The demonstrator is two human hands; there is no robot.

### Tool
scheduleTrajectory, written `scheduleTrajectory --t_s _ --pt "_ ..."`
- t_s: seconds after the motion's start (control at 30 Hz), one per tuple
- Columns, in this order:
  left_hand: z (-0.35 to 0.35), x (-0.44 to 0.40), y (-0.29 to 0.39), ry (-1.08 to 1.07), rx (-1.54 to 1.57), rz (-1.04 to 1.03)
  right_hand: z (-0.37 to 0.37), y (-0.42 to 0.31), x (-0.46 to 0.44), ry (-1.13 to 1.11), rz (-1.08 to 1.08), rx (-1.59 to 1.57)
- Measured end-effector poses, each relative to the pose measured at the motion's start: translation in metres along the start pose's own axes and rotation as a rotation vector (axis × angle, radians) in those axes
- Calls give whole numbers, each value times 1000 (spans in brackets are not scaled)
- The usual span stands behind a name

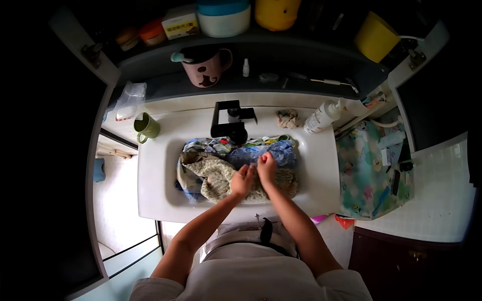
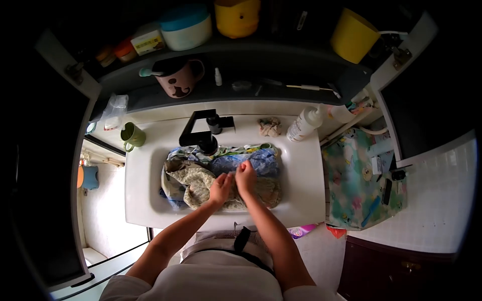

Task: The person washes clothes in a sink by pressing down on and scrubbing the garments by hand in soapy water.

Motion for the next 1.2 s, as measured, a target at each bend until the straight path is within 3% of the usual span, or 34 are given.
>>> scheduleTrajectory --t_s 0.07,0.2,0.27,0.33,0.47,0.53,0.73,0.87,0.93,1.0,1.07,1.13,1.17,1.2 --pt "3 6 -3 -23 -111 29 -6 11 6 -123 -79 56" --pt "11 -4 -30 207 236 81 9 -47 57 -119 -2 7" --pt "4 -15 -54 113 295 104 14 -54 70 -86 28 -82" --pt "-1 -11 -40 160 397 39 20 -55 63 -34 34 -76" --pt "-5 7 -20 39 75 7 7 -20 12 63 8 30" --pt "-2 8 -12 21 38 9 3 -23 7 -5 22 38" --pt "4 -3 -42 146 574 146 17 -76 71 -123 74 -7" --pt "0 -7 -49 90 375 45 1 -51 42 -118 41 52" --pt "5 -5 -28 39 321 -3 -16 -20 15 -393 -53 136" --pt "8 -7 -25 -51 321 -55 -15 -24 0 -566 305 158" --pt "19 -5 5 -108 243 -97 -5 -33 -2 -651 507 383" --pt "27 -9 18 -154 150 -108 -14 -28 -11 -968 554 210" --pt "31 -13 28 -115 204 -203 -22 -13 -7 -1406 32 -126" --pt "35 -17 32 -116 168 -209 -3 -30 -4 -1392 -222 31"
Point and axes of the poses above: each hand's wrist, its own x-axis away from the middle knuckle, its own z-axis out of the back of the hand, y = z × x, the point moved 6 cm from there along -x, towards the middle knuckle, and after that the axes turned 9 degrees about -z, right-handed, at the moved point
